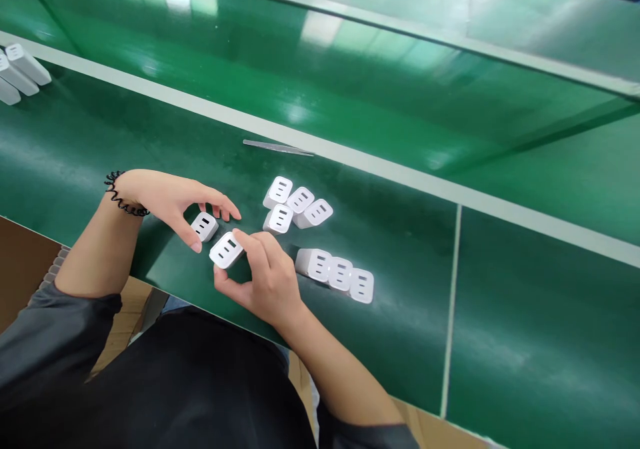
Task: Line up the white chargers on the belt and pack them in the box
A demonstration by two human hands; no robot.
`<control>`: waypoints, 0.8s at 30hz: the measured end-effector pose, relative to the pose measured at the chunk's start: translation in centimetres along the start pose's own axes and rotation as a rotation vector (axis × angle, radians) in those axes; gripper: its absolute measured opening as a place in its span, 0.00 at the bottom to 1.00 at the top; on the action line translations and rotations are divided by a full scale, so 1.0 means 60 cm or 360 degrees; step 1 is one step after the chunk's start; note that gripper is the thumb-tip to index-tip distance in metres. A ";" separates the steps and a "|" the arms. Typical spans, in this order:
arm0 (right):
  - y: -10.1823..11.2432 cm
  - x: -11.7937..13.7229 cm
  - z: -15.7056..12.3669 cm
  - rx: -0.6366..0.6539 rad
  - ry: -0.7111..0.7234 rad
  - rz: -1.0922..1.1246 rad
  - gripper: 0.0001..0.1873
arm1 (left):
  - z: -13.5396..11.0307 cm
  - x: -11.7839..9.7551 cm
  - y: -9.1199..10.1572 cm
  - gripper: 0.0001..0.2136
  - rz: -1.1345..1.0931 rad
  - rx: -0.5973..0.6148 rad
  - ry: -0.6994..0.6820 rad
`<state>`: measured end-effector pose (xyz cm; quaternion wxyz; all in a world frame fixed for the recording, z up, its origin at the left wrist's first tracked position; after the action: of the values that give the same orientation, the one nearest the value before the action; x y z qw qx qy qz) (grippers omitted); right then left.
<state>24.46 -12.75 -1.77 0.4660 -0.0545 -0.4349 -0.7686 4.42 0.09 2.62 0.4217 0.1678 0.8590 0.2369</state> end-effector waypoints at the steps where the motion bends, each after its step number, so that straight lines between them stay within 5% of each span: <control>1: -0.001 0.000 -0.001 -0.0014 0.0058 -0.0058 0.31 | 0.001 0.000 0.000 0.38 0.0004 -0.0001 -0.0002; 24: -0.005 -0.001 -0.007 -0.0037 0.0208 -0.0271 0.31 | 0.014 -0.013 -0.010 0.34 -0.0002 -0.0063 -0.0154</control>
<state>24.40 -12.96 -2.23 0.4258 0.0275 -0.3976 -0.8123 5.52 -0.58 2.33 0.4661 0.1701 0.8329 0.2451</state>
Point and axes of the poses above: each hand's wrist, its own z-axis towards the middle knuckle, its own y-axis out of the back of the hand, x = y × z, the point moved 1 cm from there along z, towards the middle knuckle, and after that the axes turned 7 degrees about z, right-handed, at the moved point
